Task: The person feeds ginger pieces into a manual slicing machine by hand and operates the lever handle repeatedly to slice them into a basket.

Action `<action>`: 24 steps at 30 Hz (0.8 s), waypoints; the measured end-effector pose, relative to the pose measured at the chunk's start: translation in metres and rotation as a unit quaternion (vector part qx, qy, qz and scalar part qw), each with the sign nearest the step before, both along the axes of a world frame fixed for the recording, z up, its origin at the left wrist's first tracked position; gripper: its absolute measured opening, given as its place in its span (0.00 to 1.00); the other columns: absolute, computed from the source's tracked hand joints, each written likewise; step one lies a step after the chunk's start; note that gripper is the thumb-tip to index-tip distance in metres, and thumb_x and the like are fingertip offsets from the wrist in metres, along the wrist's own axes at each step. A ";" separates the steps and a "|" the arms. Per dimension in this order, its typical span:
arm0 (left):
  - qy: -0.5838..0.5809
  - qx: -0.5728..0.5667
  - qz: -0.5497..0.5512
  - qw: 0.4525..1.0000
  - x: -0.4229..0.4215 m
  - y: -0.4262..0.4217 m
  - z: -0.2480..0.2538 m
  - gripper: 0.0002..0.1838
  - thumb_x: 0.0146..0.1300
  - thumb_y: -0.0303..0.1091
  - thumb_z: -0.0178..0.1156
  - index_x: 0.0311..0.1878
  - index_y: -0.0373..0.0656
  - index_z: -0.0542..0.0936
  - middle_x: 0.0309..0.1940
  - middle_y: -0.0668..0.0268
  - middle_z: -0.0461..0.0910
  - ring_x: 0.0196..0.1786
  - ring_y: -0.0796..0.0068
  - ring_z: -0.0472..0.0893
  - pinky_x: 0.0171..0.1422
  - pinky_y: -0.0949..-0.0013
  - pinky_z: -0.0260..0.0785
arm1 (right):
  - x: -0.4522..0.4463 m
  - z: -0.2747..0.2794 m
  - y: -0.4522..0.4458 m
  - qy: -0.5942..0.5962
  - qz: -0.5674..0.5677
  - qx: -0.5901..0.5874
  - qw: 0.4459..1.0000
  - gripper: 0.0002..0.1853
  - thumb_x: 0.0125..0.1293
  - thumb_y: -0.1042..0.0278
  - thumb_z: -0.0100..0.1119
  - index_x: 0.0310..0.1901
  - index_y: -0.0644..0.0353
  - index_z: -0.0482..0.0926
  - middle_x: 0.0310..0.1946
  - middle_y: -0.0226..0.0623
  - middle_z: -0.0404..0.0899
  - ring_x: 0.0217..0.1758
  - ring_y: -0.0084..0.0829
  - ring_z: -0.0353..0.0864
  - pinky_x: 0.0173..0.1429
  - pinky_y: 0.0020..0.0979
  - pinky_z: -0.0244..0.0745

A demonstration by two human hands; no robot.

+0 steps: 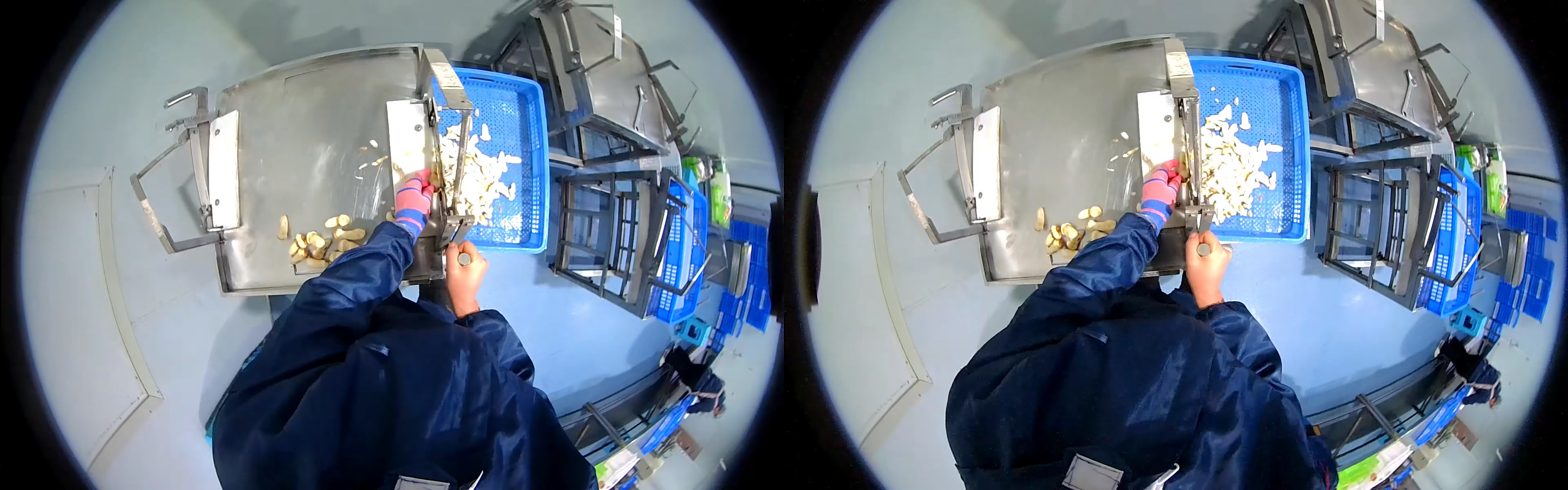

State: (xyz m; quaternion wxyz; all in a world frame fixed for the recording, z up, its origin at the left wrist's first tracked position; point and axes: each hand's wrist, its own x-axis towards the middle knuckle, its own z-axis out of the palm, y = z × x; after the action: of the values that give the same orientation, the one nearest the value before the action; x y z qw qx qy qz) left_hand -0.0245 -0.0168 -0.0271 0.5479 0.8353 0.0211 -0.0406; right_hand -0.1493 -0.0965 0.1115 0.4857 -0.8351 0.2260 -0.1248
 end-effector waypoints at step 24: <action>0.111 -0.038 -0.049 0.992 0.008 0.004 0.018 0.23 0.56 0.29 0.56 0.57 0.52 0.72 0.35 0.58 0.81 0.38 0.59 0.79 0.45 0.62 0.71 | -0.011 -0.035 -0.004 -0.002 0.001 0.013 1.000 0.15 0.55 0.72 0.59 0.17 0.64 0.66 0.11 0.41 0.66 0.15 0.22 0.60 0.21 0.33 0.61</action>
State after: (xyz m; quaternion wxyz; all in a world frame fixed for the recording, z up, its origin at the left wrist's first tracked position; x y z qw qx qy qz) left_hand -0.0162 -0.0128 -0.0090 0.5710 0.8041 0.0396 -0.1607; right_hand -0.1602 -0.1009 0.0761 0.4971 -0.8288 0.2254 -0.1230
